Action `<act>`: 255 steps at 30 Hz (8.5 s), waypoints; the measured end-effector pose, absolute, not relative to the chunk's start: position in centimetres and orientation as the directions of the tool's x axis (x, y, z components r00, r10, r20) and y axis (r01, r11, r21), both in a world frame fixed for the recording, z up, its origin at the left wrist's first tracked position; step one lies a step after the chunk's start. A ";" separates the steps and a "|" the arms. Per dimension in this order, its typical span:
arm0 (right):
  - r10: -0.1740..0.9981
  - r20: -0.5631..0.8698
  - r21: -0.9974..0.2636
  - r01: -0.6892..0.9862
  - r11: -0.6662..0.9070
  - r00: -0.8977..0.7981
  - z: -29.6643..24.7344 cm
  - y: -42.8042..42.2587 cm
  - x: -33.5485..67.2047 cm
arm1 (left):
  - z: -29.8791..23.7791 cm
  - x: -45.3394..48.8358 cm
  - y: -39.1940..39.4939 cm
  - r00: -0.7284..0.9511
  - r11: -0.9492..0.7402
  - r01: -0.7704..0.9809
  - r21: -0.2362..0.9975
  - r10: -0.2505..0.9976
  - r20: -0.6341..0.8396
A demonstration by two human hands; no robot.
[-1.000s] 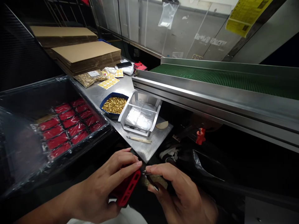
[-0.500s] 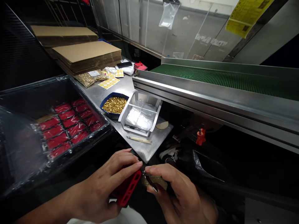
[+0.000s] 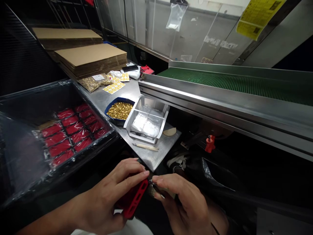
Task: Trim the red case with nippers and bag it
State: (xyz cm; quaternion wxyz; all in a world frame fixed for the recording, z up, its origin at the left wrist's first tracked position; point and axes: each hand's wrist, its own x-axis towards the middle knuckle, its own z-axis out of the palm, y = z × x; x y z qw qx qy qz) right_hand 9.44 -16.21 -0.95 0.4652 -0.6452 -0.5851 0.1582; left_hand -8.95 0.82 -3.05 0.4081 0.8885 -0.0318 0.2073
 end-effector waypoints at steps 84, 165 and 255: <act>0.931 0.243 -0.837 0.544 0.060 0.272 -1.1 -16.3 9.9 | -2.8 -9.0 1.1 0.921 -0.723 -0.203 0.660 0.089 0.380; 0.935 0.006 -0.880 0.445 -0.163 0.354 -6.7 -13.9 4.7 | -9.5 -9.1 -0.9 0.711 0.892 -0.059 0.449 0.353 -0.608; 0.639 -0.404 -0.799 -0.593 0.102 0.655 -6.8 -12.8 5.0 | -5.7 -8.8 -4.2 0.806 0.058 0.017 0.998 0.589 -0.048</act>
